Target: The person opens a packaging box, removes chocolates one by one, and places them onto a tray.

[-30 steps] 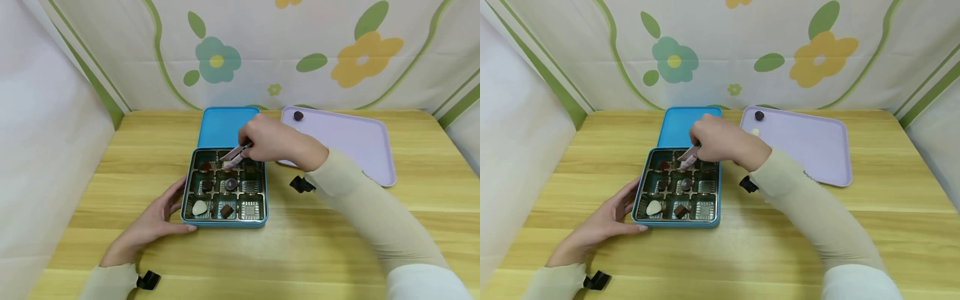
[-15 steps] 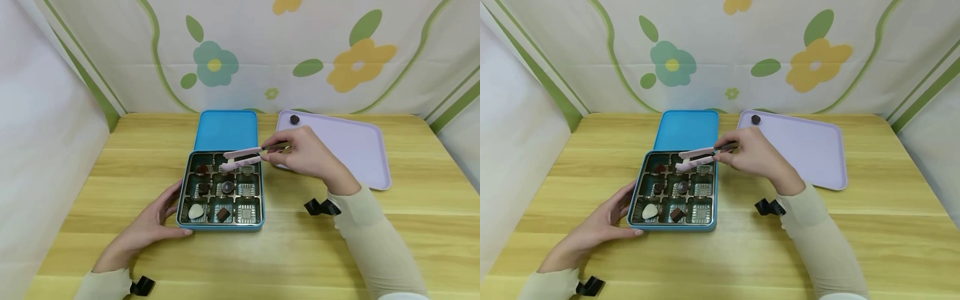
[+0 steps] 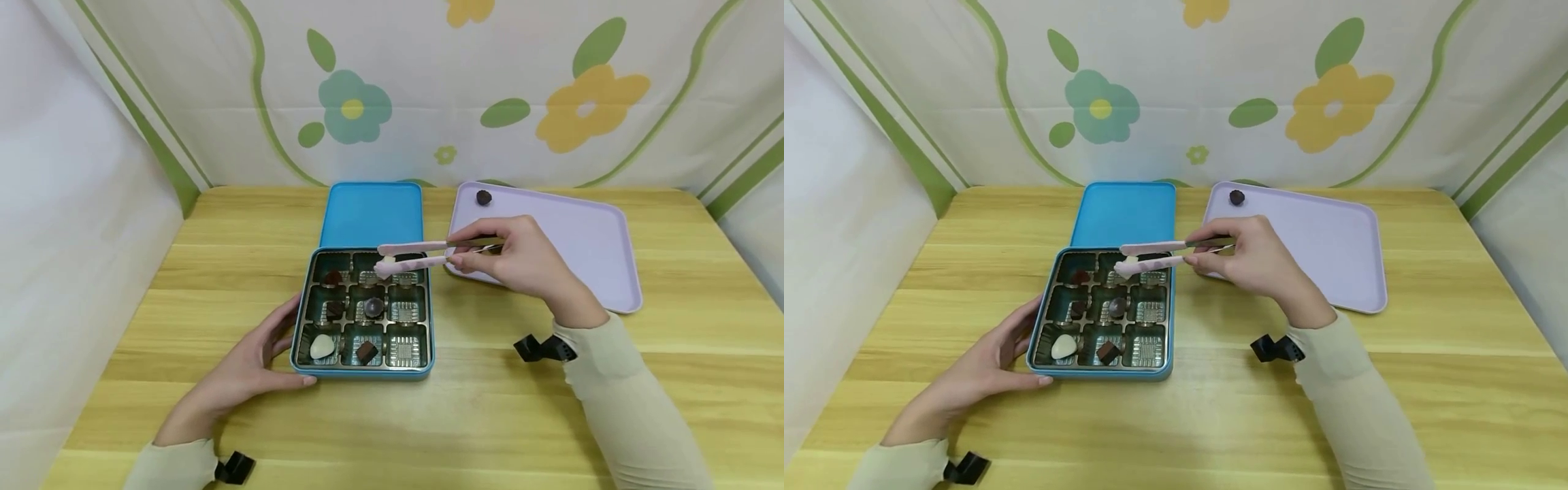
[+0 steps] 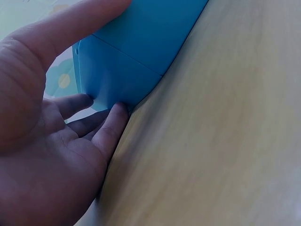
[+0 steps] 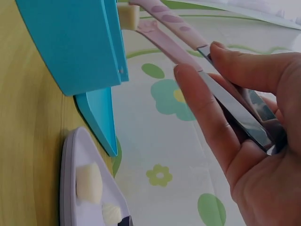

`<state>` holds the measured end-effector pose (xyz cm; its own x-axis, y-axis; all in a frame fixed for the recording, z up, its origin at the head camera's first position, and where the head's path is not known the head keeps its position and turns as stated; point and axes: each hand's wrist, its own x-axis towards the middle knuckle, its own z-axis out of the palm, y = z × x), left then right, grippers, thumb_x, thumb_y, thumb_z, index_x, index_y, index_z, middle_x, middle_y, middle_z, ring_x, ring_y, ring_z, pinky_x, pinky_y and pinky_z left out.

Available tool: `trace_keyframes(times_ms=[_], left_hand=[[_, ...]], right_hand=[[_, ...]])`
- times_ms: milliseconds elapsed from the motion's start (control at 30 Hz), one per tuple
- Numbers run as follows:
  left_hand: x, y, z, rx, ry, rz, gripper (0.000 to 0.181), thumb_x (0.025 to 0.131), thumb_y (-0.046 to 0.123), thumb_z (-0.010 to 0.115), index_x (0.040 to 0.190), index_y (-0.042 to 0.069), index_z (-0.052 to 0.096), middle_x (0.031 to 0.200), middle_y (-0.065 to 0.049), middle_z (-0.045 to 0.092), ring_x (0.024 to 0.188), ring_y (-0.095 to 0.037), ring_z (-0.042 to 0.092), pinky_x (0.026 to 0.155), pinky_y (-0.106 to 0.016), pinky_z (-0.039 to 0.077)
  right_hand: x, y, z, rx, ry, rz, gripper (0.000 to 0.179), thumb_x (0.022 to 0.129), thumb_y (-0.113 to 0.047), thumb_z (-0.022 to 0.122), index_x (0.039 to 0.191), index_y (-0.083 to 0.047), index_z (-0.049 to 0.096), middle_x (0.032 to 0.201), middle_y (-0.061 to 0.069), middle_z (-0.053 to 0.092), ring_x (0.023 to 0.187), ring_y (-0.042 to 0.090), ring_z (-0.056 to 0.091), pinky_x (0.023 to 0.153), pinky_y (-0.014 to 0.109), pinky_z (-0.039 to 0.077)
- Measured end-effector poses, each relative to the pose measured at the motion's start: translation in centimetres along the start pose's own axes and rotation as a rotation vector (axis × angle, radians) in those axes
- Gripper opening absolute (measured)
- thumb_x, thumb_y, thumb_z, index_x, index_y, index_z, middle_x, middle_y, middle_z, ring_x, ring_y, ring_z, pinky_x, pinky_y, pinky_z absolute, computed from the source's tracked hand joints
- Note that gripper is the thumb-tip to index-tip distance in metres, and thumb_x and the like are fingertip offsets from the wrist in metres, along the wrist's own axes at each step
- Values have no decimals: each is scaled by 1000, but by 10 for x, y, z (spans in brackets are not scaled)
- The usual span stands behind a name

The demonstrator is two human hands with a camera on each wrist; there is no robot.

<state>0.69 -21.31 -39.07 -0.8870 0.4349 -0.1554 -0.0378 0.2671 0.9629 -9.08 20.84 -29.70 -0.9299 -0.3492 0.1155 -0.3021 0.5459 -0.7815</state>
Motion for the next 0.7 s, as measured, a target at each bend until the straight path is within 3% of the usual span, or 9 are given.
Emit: trace_keyframes(times_ms=[133,233,367,567,700], left_hand=[[-4,-1,-1,19,7,23,120,81,8,94,173,27,20,177,-16,28,151,-2,43,114,-9,41],[-8,-1,-1,22,19,33,121,81,7,94,174,26,19,178,-16,26,150,7,39,114,-9,41],[-10,0,-2,11,32,24,121,81,6,94,174,27,20,178,-16,26,150,8,37,114,-7,39],[-8,1,-4,4,29,22,120,81,6,93,174,27,20,177,-15,27,150,7,37,114,-7,39],[-8,0,-4,10,19,35,121,81,5,93,174,24,18,177,-17,27,149,8,39,114,-7,39]], right_hand=[[-7,3,-4,61,29,18,20,92,-15,87,111,-16,85,95,2,83,84,7,75,75,20,61],[-11,7,-8,157,43,34,22,94,-11,85,115,-8,83,95,4,83,83,8,79,78,23,66],[-13,16,-14,302,87,70,26,96,-5,81,120,3,78,96,4,83,81,15,82,83,30,68],[-18,32,-27,402,224,182,31,94,-10,84,121,4,77,97,0,84,78,15,82,85,28,67],[-27,47,-36,466,306,197,31,93,-7,84,121,7,77,98,0,84,76,15,82,80,29,67]])
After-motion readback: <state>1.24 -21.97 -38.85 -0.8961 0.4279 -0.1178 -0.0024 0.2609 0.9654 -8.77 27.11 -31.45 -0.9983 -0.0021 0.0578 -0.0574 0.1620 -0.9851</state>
